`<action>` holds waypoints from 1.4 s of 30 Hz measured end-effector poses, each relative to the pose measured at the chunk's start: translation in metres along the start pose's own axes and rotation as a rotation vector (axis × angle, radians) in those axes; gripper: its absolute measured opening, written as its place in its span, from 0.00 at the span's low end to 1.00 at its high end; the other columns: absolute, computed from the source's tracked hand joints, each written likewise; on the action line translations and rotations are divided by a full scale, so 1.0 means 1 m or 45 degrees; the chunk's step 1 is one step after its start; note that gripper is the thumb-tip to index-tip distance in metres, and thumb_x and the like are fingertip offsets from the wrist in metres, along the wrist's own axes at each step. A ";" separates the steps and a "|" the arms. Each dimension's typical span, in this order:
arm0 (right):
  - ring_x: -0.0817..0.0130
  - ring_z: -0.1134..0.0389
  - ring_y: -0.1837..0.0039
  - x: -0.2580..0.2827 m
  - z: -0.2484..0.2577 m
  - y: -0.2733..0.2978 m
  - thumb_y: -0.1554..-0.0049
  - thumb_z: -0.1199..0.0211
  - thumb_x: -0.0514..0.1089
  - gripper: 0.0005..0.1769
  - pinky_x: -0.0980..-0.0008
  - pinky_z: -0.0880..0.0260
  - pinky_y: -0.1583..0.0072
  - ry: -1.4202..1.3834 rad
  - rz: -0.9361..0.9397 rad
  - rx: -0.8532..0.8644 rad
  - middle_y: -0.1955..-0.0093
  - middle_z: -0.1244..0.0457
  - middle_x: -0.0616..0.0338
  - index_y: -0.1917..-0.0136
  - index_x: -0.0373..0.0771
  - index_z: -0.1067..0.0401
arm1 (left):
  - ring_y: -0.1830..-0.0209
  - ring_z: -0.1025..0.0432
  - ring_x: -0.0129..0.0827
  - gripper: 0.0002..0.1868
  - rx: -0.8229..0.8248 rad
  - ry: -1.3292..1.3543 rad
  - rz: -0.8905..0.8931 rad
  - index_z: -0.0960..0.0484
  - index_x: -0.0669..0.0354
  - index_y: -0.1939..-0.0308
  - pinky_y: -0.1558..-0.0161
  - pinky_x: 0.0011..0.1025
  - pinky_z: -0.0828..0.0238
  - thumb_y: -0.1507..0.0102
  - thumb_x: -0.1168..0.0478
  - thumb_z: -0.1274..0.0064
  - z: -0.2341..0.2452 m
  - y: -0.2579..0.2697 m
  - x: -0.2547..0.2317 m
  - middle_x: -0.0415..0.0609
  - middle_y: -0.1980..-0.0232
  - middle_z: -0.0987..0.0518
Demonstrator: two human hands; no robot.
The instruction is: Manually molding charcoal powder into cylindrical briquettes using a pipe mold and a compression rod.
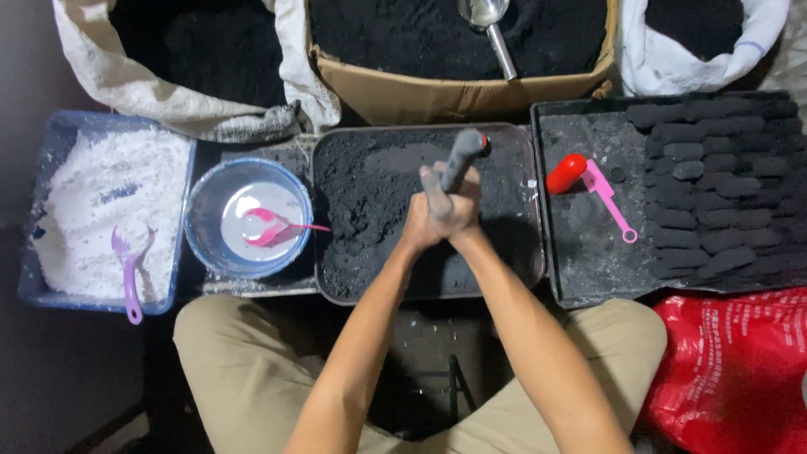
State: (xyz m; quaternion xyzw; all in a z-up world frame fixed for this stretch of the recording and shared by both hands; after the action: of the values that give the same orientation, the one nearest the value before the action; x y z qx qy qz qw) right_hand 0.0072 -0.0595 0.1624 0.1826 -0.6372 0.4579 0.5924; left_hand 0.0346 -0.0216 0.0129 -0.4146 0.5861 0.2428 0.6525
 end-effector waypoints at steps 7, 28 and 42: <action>0.79 0.51 0.83 0.008 -0.006 -0.015 0.55 0.47 0.40 0.21 0.84 0.54 0.76 -0.085 -0.015 0.153 0.89 0.53 0.67 0.86 0.43 0.47 | 0.85 0.45 0.23 0.11 -0.009 -0.072 -0.020 0.40 0.61 0.91 0.83 0.22 0.48 0.58 0.64 0.54 -0.004 -0.008 -0.020 0.51 0.91 0.40; 0.79 0.55 0.84 0.008 0.007 -0.021 0.54 0.52 0.40 0.22 0.83 0.61 0.78 -0.299 -0.337 0.148 0.89 0.58 0.65 0.86 0.44 0.50 | 0.87 0.40 0.41 0.06 0.012 -0.194 0.108 0.34 0.64 0.88 0.80 0.30 0.42 0.59 0.66 0.54 0.002 -0.006 -0.013 0.58 0.87 0.36; 0.78 0.55 0.84 0.017 0.015 -0.008 0.55 0.52 0.35 0.22 0.83 0.57 0.76 -0.099 0.028 -0.199 0.90 0.56 0.65 0.87 0.43 0.49 | 0.89 0.47 0.24 0.16 -0.013 -0.133 0.033 0.38 0.60 0.91 0.83 0.25 0.48 0.56 0.58 0.50 -0.002 -0.007 0.001 0.49 0.92 0.41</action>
State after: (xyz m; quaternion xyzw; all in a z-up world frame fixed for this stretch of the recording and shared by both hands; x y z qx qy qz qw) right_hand 0.0012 -0.0701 0.1833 0.1463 -0.6956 0.4058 0.5746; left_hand 0.0394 -0.0269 0.0138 -0.3969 0.5555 0.2754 0.6768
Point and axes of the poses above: each hand's wrist, its own y-axis away from the middle knuckle, its own z-axis out of the back of the hand, x = y × z, the point moved 5 cm from there along -y, towards the middle knuckle
